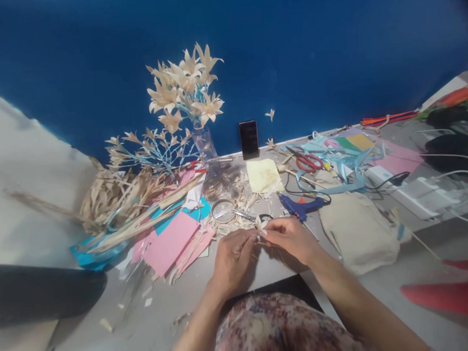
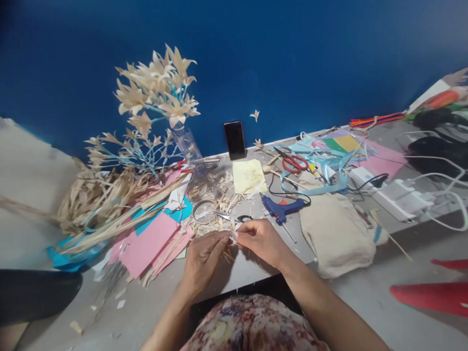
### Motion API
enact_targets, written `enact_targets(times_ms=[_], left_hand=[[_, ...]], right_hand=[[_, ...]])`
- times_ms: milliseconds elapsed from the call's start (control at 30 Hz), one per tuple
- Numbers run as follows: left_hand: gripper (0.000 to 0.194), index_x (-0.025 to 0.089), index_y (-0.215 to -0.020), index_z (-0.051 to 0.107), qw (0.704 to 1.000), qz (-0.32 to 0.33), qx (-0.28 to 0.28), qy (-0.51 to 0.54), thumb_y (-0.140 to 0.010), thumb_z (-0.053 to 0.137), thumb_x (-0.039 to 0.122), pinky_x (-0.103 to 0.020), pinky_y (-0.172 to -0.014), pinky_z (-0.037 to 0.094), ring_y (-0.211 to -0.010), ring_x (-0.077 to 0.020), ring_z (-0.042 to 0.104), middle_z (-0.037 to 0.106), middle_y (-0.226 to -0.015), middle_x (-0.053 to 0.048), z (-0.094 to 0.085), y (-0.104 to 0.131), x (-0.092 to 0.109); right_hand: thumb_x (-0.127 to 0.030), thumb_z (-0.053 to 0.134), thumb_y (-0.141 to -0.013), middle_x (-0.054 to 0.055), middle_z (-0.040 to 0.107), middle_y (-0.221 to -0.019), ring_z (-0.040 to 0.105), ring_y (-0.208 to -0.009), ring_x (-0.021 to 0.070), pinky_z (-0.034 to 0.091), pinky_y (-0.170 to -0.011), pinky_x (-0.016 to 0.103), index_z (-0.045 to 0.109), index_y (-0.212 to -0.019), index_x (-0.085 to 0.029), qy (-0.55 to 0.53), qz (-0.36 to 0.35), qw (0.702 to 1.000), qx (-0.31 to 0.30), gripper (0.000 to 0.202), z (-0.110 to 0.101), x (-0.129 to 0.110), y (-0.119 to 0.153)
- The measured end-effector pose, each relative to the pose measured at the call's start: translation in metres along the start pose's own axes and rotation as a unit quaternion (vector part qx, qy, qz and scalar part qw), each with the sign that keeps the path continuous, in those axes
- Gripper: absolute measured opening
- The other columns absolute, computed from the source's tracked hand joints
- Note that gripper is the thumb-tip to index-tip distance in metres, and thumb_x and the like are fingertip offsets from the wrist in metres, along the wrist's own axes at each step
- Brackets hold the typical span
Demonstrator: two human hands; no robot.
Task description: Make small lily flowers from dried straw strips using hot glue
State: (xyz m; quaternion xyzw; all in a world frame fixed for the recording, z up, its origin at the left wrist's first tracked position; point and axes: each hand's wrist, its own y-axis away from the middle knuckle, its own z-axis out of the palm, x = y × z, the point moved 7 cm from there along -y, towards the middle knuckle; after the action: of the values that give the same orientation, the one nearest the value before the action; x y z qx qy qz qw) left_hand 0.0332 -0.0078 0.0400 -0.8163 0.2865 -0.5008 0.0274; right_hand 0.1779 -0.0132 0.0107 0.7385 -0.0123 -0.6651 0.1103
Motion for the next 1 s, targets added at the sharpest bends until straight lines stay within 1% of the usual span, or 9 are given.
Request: enact_targets(times_ms=[200,300,400,467,567,633,700,900,1000], left_hand=[[0.030,0.018,-0.083,0.076,0.986,-0.107,-0.004,0.125,-0.096,0.052,0.032,-0.027,-0.066,0.050,-0.069,-0.0171,0.065,0.071,-0.072,-0.004,0.003,0.005,-0.014],[0.029,0.016,-0.083,0.074,0.961,-0.155,0.002,0.228,-0.094,0.055,0.035,-0.028,-0.059,0.052,-0.063,-0.0174,0.063,0.069,-0.071,-0.005,0.010,0.010,-0.023],[0.030,0.015,-0.081,0.073,0.942,-0.181,0.019,0.281,-0.093,0.057,0.036,-0.029,-0.054,0.052,-0.058,-0.0175,0.063,0.068,-0.069,-0.005,0.014,0.012,-0.029],[0.028,0.016,-0.081,0.074,0.953,-0.163,0.028,0.253,-0.093,0.058,0.034,-0.029,-0.057,0.052,-0.061,-0.0174,0.064,0.069,-0.071,-0.005,0.011,0.010,-0.027],[0.021,0.018,-0.086,0.077,0.984,-0.082,0.043,0.149,-0.092,0.059,0.027,-0.029,-0.070,0.051,-0.076,-0.0187,0.068,0.074,-0.081,-0.006,0.002,0.004,-0.014],[0.019,0.020,-0.089,0.078,0.993,-0.032,0.044,0.101,-0.092,0.060,0.023,-0.028,-0.074,0.050,-0.080,-0.0188,0.069,0.077,-0.085,-0.006,-0.002,0.002,-0.004],[0.018,0.020,-0.090,0.078,0.995,-0.006,0.043,0.088,-0.091,0.060,0.022,-0.028,-0.073,0.050,-0.079,-0.0182,0.069,0.077,-0.085,-0.006,-0.004,0.000,0.001],[0.022,0.020,-0.082,0.078,0.988,-0.043,0.032,0.143,-0.092,0.059,0.025,-0.026,-0.061,0.048,-0.066,-0.0165,0.066,0.075,-0.076,-0.005,-0.003,0.002,-0.003],[0.022,0.020,-0.080,0.077,0.991,-0.027,0.034,0.126,-0.092,0.060,0.025,-0.027,-0.064,0.048,-0.069,-0.0175,0.066,0.074,-0.075,-0.006,-0.006,0.003,0.000]], right_hand=[[-0.044,0.063,-0.085,0.000,0.060,-0.056,0.045,-0.049,0.0082,0.032,-0.048,0.022,0.063,-0.060,-0.015,-0.046,-0.011,0.999,0.001,0.038,0.001,0.002,0.000],[-0.039,0.061,-0.086,0.000,0.060,-0.056,0.044,-0.049,0.0079,0.030,-0.048,0.021,0.064,-0.059,-0.015,-0.039,-0.025,0.999,0.006,0.037,0.000,0.000,0.001],[-0.029,0.062,-0.083,0.000,0.064,-0.061,0.051,-0.055,0.0103,0.036,-0.052,0.022,0.066,-0.066,-0.015,-0.013,-0.032,0.999,0.012,0.023,0.001,-0.005,0.004],[-0.024,0.061,-0.079,0.000,0.066,-0.065,0.055,-0.059,0.0121,0.038,-0.054,0.022,0.067,-0.071,-0.015,0.008,-0.037,0.999,0.025,0.013,0.000,-0.008,0.005],[-0.022,0.060,-0.077,-0.001,0.062,-0.063,0.053,-0.058,0.0115,0.037,-0.053,0.021,0.065,-0.071,-0.016,0.048,-0.060,0.995,0.060,0.010,-0.002,-0.013,0.007],[-0.020,0.060,-0.077,-0.003,0.059,-0.060,0.049,-0.056,0.0105,0.036,-0.052,0.020,0.063,-0.069,-0.016,0.075,-0.077,0.991,0.078,0.009,-0.003,-0.016,0.009],[-0.019,0.059,-0.076,-0.004,0.056,-0.058,0.046,-0.055,0.0099,0.034,-0.051,0.020,0.062,-0.067,-0.016,0.093,-0.087,0.988,0.088,0.010,-0.003,-0.018,0.010],[-0.017,0.058,-0.077,-0.005,0.054,-0.058,0.044,-0.054,0.0097,0.034,-0.051,0.020,0.061,-0.068,-0.017,0.115,-0.124,0.980,0.101,0.010,-0.001,-0.023,0.015],[-0.016,0.056,-0.077,-0.005,0.051,-0.056,0.044,-0.053,0.0099,0.034,-0.053,0.020,0.058,-0.066,-0.018,0.139,-0.143,0.973,0.113,0.011,-0.001,-0.025,0.017]])
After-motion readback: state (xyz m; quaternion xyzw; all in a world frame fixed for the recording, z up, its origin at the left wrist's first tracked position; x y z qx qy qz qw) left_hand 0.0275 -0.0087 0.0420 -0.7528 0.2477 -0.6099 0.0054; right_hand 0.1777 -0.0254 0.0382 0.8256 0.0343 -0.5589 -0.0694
